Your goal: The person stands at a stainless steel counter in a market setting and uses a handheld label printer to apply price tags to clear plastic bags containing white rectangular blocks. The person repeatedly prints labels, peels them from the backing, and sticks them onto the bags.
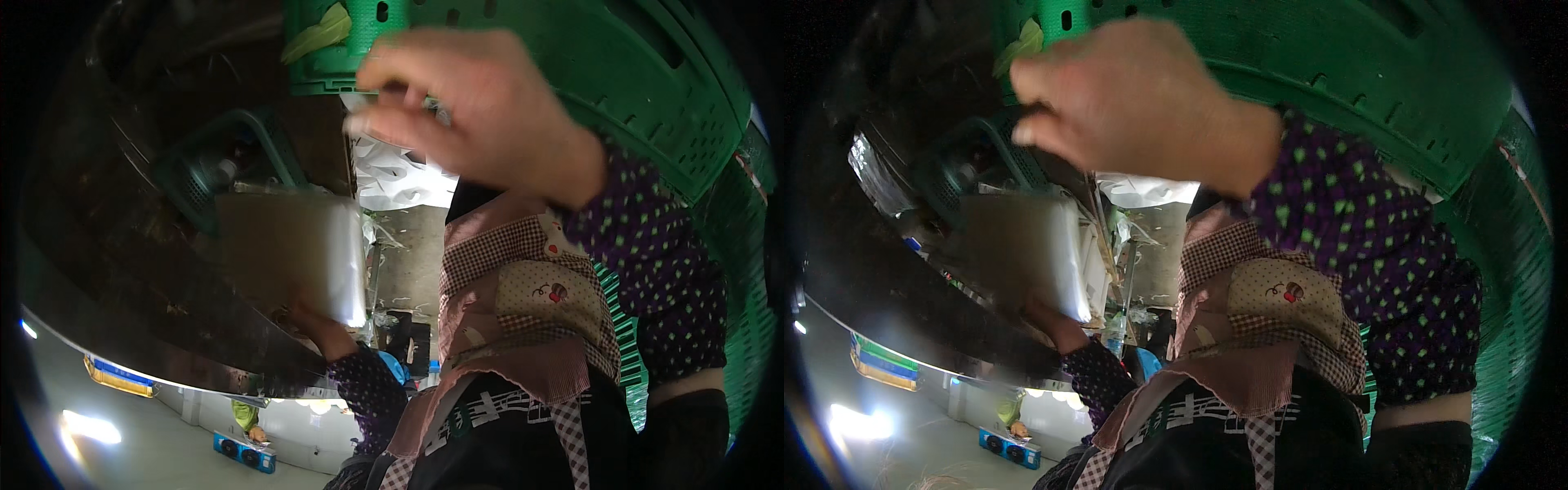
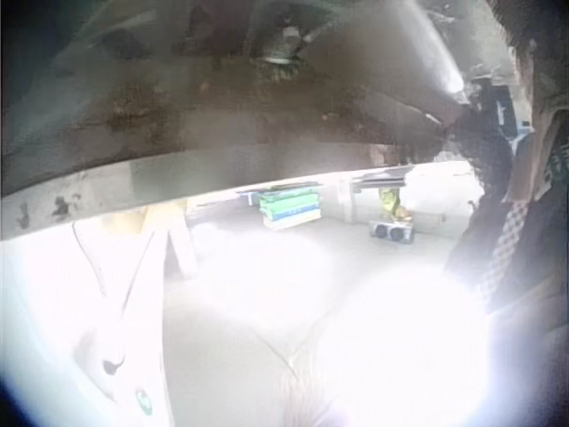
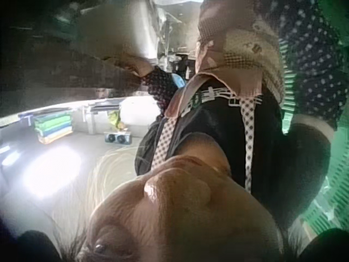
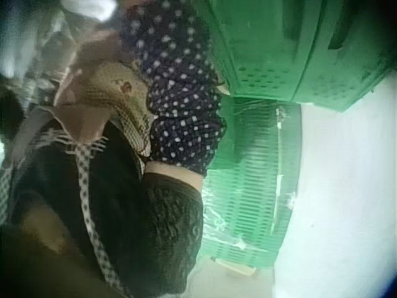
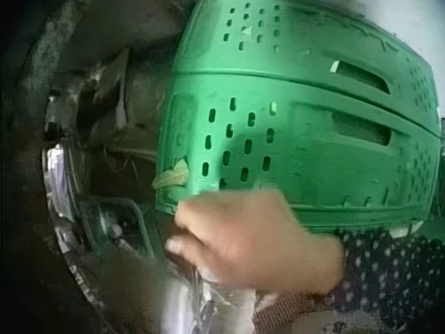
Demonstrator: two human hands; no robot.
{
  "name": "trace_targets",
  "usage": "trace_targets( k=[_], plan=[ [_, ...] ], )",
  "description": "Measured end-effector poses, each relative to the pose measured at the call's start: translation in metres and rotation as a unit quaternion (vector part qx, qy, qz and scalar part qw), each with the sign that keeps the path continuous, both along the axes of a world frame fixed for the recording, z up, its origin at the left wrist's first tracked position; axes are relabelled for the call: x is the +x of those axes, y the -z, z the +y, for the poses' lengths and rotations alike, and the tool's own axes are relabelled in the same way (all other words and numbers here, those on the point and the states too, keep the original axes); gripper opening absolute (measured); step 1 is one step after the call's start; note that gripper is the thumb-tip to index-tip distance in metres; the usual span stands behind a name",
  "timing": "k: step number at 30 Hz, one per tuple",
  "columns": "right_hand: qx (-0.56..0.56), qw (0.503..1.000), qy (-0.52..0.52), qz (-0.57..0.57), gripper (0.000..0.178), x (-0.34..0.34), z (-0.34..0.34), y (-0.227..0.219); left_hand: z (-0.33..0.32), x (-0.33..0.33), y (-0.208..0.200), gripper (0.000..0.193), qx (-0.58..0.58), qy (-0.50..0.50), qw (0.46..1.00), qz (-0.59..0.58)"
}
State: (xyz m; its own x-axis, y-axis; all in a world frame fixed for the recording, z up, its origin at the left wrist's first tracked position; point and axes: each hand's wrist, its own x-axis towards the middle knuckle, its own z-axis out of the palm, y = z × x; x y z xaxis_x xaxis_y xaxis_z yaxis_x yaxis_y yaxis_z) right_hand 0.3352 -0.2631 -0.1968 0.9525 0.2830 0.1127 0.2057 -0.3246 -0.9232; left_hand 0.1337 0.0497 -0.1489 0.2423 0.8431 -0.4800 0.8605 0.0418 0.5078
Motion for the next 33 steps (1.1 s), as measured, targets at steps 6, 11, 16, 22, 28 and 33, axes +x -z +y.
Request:
trace_targets(
  k=[6, 11, 16, 22, 28, 33],
  plan=[
    [-0.014, 0.979, 0.044, -0.201, 0.011, 0.047, -0.012, 0.050, 0.116, -0.010, 0.045, 0.047, 0.150, 0.222, 0.964, 0.001],
    [0.057, 0.984, 0.006, -0.166, 0.009, 0.057, -0.011, 0.029, 0.124, 0.103, 0.062, 0.059, -0.070, 0.089, 0.982, -0.153],
    [0.096, 0.991, 0.022, -0.087, 0.012, 0.058, -0.021, 0.024, 0.162, 0.139, 0.122, 0.070, -0.049, 0.100, 0.987, -0.113],
    [0.097, 0.991, 0.019, -0.087, 0.014, 0.061, -0.032, 0.024, 0.200, 0.133, 0.181, 0.053, 0.154, 0.238, 0.956, 0.073],
    [0.089, 0.990, 0.026, -0.103, 0.015, 0.053, -0.039, 0.029, 0.081, 0.197, 0.146, 0.045, 0.220, 0.264, 0.932, -0.113],
    [0.078, 0.989, 0.013, -0.128, 0.017, 0.054, -0.046, 0.031, 0.034, 0.251, 0.148, 0.051, 0.028, 0.236, 0.910, -0.339]
  ],
)
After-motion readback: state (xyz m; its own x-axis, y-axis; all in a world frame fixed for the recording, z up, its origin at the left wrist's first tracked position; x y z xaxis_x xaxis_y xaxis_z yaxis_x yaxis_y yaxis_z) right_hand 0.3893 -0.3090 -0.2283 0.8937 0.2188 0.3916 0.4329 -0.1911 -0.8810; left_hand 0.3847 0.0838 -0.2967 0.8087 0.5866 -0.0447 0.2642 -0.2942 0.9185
